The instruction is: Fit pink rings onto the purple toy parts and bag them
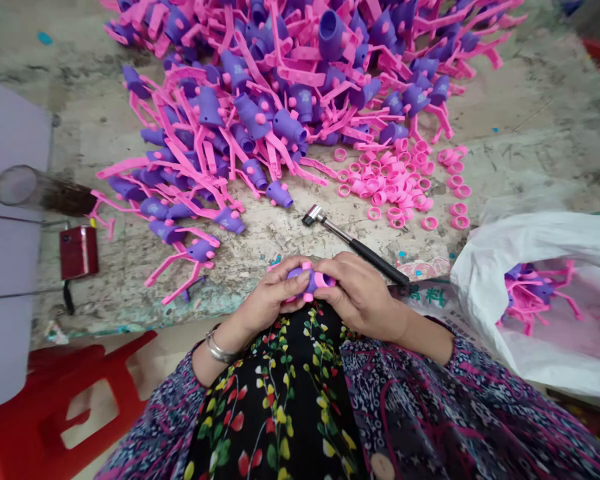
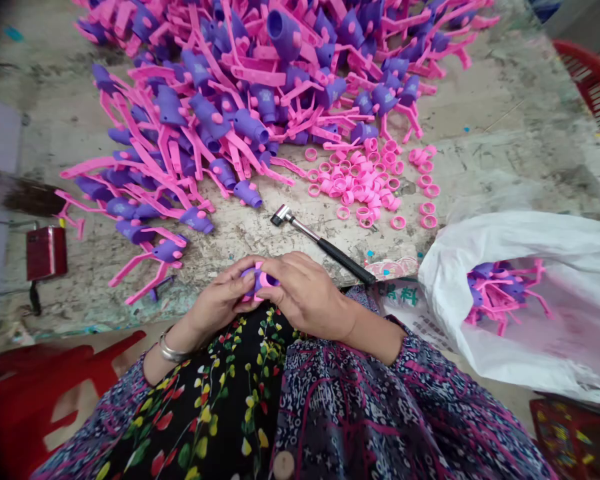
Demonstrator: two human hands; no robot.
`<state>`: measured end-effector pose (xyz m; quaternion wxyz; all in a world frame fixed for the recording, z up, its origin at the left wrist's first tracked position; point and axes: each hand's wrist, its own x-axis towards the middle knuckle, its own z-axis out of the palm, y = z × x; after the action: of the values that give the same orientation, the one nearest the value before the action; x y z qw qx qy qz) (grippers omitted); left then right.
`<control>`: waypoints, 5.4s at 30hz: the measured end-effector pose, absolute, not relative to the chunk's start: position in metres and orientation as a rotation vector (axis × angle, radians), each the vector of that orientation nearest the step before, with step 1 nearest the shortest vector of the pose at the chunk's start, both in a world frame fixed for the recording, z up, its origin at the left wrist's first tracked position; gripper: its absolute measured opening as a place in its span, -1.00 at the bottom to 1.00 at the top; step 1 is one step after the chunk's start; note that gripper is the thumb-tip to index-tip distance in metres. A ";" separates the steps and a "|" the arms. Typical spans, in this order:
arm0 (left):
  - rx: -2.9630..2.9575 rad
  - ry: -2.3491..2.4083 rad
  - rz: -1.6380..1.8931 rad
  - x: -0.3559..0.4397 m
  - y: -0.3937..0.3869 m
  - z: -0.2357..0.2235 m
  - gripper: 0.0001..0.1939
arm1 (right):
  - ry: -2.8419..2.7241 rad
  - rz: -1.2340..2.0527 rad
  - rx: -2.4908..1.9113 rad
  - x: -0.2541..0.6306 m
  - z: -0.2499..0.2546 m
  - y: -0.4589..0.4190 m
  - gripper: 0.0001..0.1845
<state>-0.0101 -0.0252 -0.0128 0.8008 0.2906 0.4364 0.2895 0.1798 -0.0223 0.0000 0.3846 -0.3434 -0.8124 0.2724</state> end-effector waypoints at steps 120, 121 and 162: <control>1.733 1.124 0.649 -0.003 -0.033 -0.004 -0.71 | -0.514 2.017 -1.043 0.148 0.005 0.001 -0.33; 1.784 1.142 0.618 -0.004 -0.034 -0.003 -0.69 | -0.476 2.041 -1.052 0.147 0.005 0.000 -0.34; 2.371 1.445 0.186 0.011 -0.039 -0.015 -0.43 | -0.333 1.923 -1.124 0.138 -0.028 -0.018 -0.79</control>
<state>0.0106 -0.0390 -0.0149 0.1782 0.8384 0.5109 0.0657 0.1376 -0.0185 -0.0279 0.4301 -0.4505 -0.1335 0.7709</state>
